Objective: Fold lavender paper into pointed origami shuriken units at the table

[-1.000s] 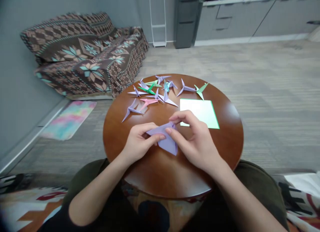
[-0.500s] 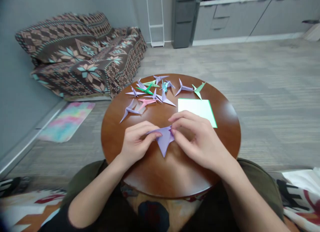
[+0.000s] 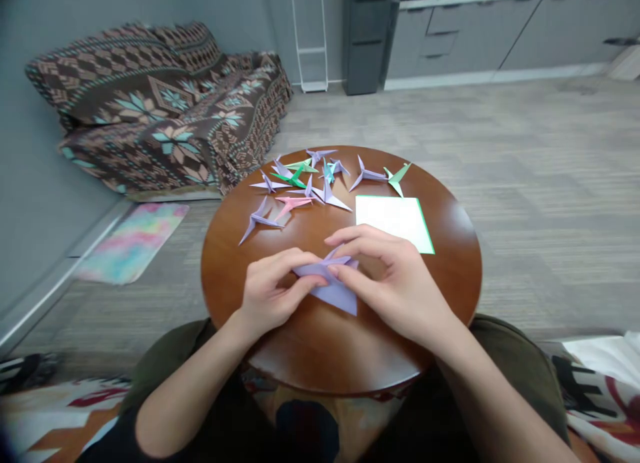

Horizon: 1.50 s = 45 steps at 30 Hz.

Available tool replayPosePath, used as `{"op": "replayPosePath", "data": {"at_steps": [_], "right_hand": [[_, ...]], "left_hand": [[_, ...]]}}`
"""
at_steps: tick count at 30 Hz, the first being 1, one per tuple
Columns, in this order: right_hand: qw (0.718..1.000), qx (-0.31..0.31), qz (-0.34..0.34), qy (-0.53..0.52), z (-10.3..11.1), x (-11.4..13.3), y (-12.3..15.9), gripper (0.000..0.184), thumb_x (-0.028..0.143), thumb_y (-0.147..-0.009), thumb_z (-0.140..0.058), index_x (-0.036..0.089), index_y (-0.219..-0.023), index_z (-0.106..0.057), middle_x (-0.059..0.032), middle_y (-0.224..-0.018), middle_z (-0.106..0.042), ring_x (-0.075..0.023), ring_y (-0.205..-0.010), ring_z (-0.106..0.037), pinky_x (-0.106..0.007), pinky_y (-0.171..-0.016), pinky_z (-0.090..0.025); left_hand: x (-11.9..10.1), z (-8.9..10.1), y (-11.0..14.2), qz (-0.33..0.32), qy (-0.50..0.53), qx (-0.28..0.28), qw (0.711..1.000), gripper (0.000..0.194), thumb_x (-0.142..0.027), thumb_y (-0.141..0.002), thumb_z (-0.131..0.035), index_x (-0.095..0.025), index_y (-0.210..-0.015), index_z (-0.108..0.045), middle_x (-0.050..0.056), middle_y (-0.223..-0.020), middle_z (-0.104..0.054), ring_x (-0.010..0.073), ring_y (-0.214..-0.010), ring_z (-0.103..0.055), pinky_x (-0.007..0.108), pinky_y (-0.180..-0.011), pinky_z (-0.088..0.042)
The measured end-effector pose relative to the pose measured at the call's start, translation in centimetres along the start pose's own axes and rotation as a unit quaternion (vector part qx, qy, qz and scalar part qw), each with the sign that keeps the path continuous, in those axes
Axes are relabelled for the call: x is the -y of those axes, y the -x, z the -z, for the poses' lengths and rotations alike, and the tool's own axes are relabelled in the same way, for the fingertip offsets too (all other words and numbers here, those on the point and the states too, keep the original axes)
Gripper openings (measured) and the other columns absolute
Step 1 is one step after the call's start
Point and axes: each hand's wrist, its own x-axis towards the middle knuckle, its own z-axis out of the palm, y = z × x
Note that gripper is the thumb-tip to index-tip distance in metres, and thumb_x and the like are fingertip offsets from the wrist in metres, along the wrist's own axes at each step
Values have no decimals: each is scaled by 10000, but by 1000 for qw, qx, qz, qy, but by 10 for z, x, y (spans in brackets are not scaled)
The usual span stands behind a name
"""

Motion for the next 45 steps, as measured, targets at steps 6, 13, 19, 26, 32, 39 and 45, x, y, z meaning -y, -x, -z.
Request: {"op": "replayPosePath", "data": {"at_steps": [6,13,19,26,32,39,45], "right_hand": [[997,-48,-36,-54,-9,-2,1,60,217,-884,-800,256,-838,-806,-45,-1032,-812,-238,-1021,-747,-397,-955,-584],[995,-55,-52,-63,-9,-7,0,86,203,-870,-804,266,-812,-815,-32,-1049,-816,-227,-1007,-750,-383,-944,-577],[994,-52,-63,-68,-8,-8,0,104,194,-866,-795,269,-798,-819,-22,-1037,-820,-222,-1009,-752,-369,-941,-571],[991,-50,-95,-81,-8,-5,-1,99,245,-848,-829,261,-751,-814,-23,-1030,-816,-218,-994,-749,-358,-952,-560],[990,-44,-97,-91,-7,-7,-2,125,242,-843,-832,257,-721,-807,-26,-1007,-814,-220,-1002,-743,-360,-963,-552],[983,-72,-109,-129,-11,-8,-3,123,181,-813,-827,255,-716,-820,-28,-989,-817,-206,-956,-751,-321,-875,-576],[981,-137,-82,-107,-11,-8,-4,111,210,-836,-844,265,-744,-814,-19,-989,-814,-197,-987,-744,-312,-871,-571]], "left_hand": [[0,-2,0,4,-16,-19,1000,71,-242,-915,-777,-193,-958,-750,19,-762,-739,124,-588,-617,232,-569,-469],[-2,-2,-2,19,-9,-21,1000,91,-228,-900,-794,-190,-975,-758,18,-808,-763,108,-593,-605,216,-558,-460],[-2,-3,-2,33,-18,-21,999,109,-260,-903,-798,-180,-967,-759,21,-821,-781,116,-612,-646,218,-585,-492],[-1,-3,-3,9,-25,-33,999,139,-220,-876,-825,-156,-974,-750,20,-875,-814,103,-622,-671,195,-610,-515],[-1,-3,-3,18,-14,-29,999,137,-224,-871,-828,-159,-965,-753,17,-865,-811,103,-627,-672,194,-615,-518],[-3,-2,-3,113,42,-1,993,153,-283,-868,-829,-158,-924,-761,5,-780,-773,105,-598,-634,198,-577,-490],[-1,-3,-2,141,48,-11,989,151,-286,-857,-831,-166,-916,-763,5,-788,-766,104,-597,-614,201,-568,-478]]}}
